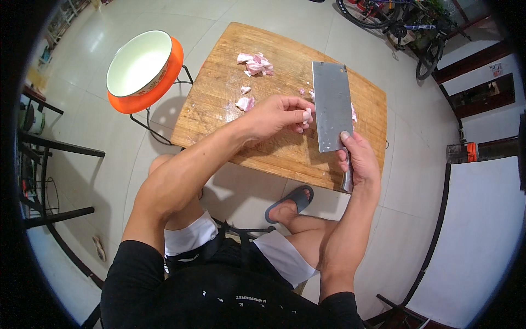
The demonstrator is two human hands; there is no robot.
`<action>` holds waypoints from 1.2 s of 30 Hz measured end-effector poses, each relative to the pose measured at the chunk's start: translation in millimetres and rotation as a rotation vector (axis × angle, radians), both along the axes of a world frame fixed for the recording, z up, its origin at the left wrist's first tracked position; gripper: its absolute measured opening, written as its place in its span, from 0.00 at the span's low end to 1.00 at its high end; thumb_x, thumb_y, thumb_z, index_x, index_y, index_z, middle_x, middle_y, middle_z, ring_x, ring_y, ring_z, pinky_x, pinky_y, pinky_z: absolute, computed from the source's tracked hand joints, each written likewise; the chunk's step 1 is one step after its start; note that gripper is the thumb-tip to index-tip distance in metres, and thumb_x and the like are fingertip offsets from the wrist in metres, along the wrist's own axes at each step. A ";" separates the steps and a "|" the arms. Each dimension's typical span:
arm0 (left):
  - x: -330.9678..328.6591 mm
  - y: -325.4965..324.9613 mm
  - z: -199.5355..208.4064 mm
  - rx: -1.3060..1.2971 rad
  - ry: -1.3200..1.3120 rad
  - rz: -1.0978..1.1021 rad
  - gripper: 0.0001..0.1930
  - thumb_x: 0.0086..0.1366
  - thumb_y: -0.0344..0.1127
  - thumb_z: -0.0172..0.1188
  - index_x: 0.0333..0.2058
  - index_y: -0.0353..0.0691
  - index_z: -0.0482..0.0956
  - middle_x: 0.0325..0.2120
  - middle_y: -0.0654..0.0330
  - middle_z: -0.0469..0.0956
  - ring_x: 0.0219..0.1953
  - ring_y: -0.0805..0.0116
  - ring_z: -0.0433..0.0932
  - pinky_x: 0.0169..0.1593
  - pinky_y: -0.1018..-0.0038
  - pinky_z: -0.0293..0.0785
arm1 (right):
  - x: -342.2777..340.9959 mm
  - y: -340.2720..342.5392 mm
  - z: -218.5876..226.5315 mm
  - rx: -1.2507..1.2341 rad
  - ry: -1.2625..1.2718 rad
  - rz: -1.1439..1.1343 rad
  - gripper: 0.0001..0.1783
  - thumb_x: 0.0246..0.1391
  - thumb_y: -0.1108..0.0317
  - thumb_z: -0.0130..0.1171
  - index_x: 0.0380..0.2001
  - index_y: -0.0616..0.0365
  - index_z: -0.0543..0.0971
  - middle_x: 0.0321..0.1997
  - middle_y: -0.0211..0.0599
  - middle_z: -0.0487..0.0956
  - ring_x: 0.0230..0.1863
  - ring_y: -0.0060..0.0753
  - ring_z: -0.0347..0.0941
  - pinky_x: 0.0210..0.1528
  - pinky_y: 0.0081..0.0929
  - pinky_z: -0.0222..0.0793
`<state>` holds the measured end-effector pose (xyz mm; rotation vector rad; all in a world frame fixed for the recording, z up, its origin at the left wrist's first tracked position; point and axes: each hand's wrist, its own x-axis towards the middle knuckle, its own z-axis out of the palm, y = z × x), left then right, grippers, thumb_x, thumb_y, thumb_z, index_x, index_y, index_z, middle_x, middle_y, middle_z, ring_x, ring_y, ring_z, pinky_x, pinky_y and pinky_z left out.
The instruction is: The person uses a cleaver to chop pieces of raw meat on a wooden cutting board. They repeatedly slice the meat into smaller pieces and occasionally scrape the chopped meat into a pile on the board.
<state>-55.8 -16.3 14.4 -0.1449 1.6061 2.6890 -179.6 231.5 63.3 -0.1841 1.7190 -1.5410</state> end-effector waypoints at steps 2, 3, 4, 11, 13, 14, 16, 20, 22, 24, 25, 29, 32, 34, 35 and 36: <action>-0.1 -2.6 1.1 -0.038 -0.029 0.036 0.13 0.78 0.35 0.65 0.54 0.35 0.84 0.39 0.62 0.86 0.41 0.75 0.83 0.47 0.74 0.80 | -2.3 3.2 -1.2 0.000 0.016 -0.036 0.12 0.74 0.60 0.64 0.48 0.58 0.80 0.31 0.22 0.76 0.23 0.12 0.69 0.16 0.15 0.65; -0.6 -2.9 -0.1 -0.276 0.036 0.111 0.11 0.76 0.34 0.66 0.53 0.37 0.85 0.39 0.60 0.87 0.40 0.73 0.84 0.46 0.72 0.81 | -3.1 4.7 -1.7 0.001 0.028 -0.061 0.12 0.74 0.60 0.64 0.48 0.57 0.80 0.31 0.22 0.76 0.23 0.12 0.69 0.16 0.15 0.65; -1.6 -2.7 -2.0 -0.513 0.103 0.186 0.10 0.75 0.33 0.66 0.51 0.38 0.86 0.38 0.59 0.87 0.40 0.70 0.85 0.45 0.70 0.81 | -3.3 5.5 -1.9 0.003 0.039 -0.085 0.12 0.74 0.60 0.64 0.47 0.57 0.80 0.31 0.22 0.76 0.23 0.12 0.69 0.16 0.15 0.65; -16.5 -5.5 2.1 -1.474 0.412 0.137 0.08 0.65 0.35 0.71 0.40 0.40 0.89 0.41 0.54 0.88 0.47 0.51 0.85 0.50 0.57 0.81 | -2.9 9.8 4.4 -0.014 0.082 -0.180 0.11 0.74 0.61 0.63 0.47 0.57 0.80 0.31 0.22 0.76 0.24 0.12 0.70 0.17 0.15 0.67; -24.9 -10.8 -20.9 -1.505 0.566 0.114 0.10 0.66 0.38 0.69 0.44 0.42 0.89 0.41 0.57 0.88 0.48 0.52 0.85 0.52 0.57 0.80 | -0.4 8.4 5.3 -0.009 0.088 -0.176 0.11 0.74 0.61 0.63 0.48 0.58 0.80 0.31 0.23 0.76 0.24 0.12 0.70 0.17 0.15 0.68; -25.8 -11.4 -23.2 -1.517 0.645 0.095 0.12 0.67 0.39 0.69 0.46 0.43 0.89 0.41 0.58 0.88 0.49 0.52 0.85 0.52 0.57 0.80 | 0.7 8.6 5.4 -0.005 0.087 -0.175 0.11 0.74 0.61 0.63 0.47 0.58 0.80 0.31 0.23 0.76 0.24 0.12 0.70 0.17 0.15 0.68; -25.6 -13.5 -27.9 -1.431 0.734 0.134 0.09 0.65 0.38 0.69 0.40 0.42 0.88 0.38 0.57 0.85 0.47 0.53 0.84 0.52 0.56 0.80 | 1.7 8.3 6.5 0.003 0.083 -0.170 0.11 0.74 0.61 0.63 0.47 0.58 0.80 0.29 0.23 0.76 0.23 0.11 0.69 0.17 0.15 0.68; -15.4 -19.5 -11.6 -1.418 0.640 0.031 0.08 0.64 0.38 0.69 0.35 0.40 0.88 0.35 0.55 0.82 0.46 0.51 0.84 0.51 0.55 0.79 | 0.0 11.4 5.3 0.031 0.104 -0.156 0.11 0.74 0.61 0.63 0.46 0.58 0.80 0.27 0.22 0.74 0.21 0.11 0.67 0.17 0.15 0.68; -8.9 -17.2 -9.7 -1.489 0.557 0.094 0.08 0.64 0.38 0.70 0.35 0.40 0.88 0.35 0.54 0.82 0.45 0.49 0.84 0.50 0.54 0.80 | 1.2 8.1 4.5 0.039 0.113 -0.168 0.11 0.74 0.60 0.62 0.45 0.58 0.80 0.26 0.22 0.74 0.20 0.12 0.67 0.17 0.16 0.68; -3.3 -11.2 -5.0 -1.551 0.434 0.125 0.08 0.64 0.38 0.70 0.36 0.40 0.88 0.35 0.54 0.82 0.44 0.49 0.84 0.49 0.54 0.80 | 3.4 4.6 3.0 0.104 0.186 -0.146 0.11 0.75 0.61 0.62 0.45 0.58 0.80 0.25 0.22 0.74 0.20 0.12 0.67 0.17 0.17 0.66; 0.1 -8.0 -0.9 -1.580 0.350 0.123 0.08 0.65 0.38 0.70 0.38 0.41 0.88 0.36 0.54 0.82 0.44 0.48 0.84 0.48 0.55 0.81 | 4.9 2.9 2.3 0.136 0.222 -0.135 0.11 0.75 0.61 0.61 0.45 0.59 0.80 0.24 0.23 0.74 0.20 0.13 0.68 0.17 0.17 0.65; 8.9 -0.2 -5.0 -1.603 0.203 0.147 0.09 0.64 0.39 0.71 0.38 0.42 0.87 0.35 0.54 0.81 0.41 0.48 0.83 0.44 0.54 0.81 | 14.5 -3.2 4.9 0.441 0.572 -0.002 0.16 0.71 0.58 0.63 0.42 0.63 0.83 0.23 0.40 0.80 0.23 0.35 0.75 0.26 0.37 0.72; 17.7 4.3 -4.0 -1.470 0.335 0.272 0.09 0.64 0.39 0.71 0.37 0.41 0.87 0.35 0.54 0.81 0.41 0.48 0.83 0.44 0.54 0.81 | 30.0 -12.4 10.3 0.680 0.871 0.027 0.21 0.65 0.53 0.64 0.41 0.64 0.85 0.31 0.60 0.82 0.33 0.64 0.80 0.41 0.54 0.74; 15.3 5.7 -9.8 -1.485 0.393 0.301 0.09 0.63 0.39 0.71 0.37 0.41 0.86 0.34 0.54 0.80 0.41 0.48 0.83 0.44 0.53 0.81 | 44.7 -22.0 22.5 0.714 0.913 -0.003 0.20 0.66 0.54 0.64 0.41 0.64 0.85 0.31 0.60 0.82 0.35 0.65 0.81 0.40 0.53 0.74; 13.0 7.3 -12.9 -1.491 0.424 0.316 0.09 0.63 0.38 0.71 0.37 0.40 0.86 0.34 0.54 0.80 0.41 0.48 0.83 0.44 0.53 0.81 | 48.2 -24.3 25.9 0.731 0.934 -0.018 0.20 0.66 0.54 0.63 0.41 0.64 0.85 0.31 0.60 0.83 0.35 0.66 0.81 0.40 0.53 0.74; 10.5 9.7 -15.4 -1.498 0.407 0.321 0.09 0.63 0.39 0.71 0.36 0.40 0.86 0.34 0.54 0.80 0.40 0.48 0.83 0.43 0.53 0.81 | 48.2 -24.7 25.7 0.739 0.933 -0.018 0.20 0.66 0.54 0.64 0.40 0.63 0.85 0.31 0.60 0.83 0.36 0.66 0.81 0.40 0.53 0.74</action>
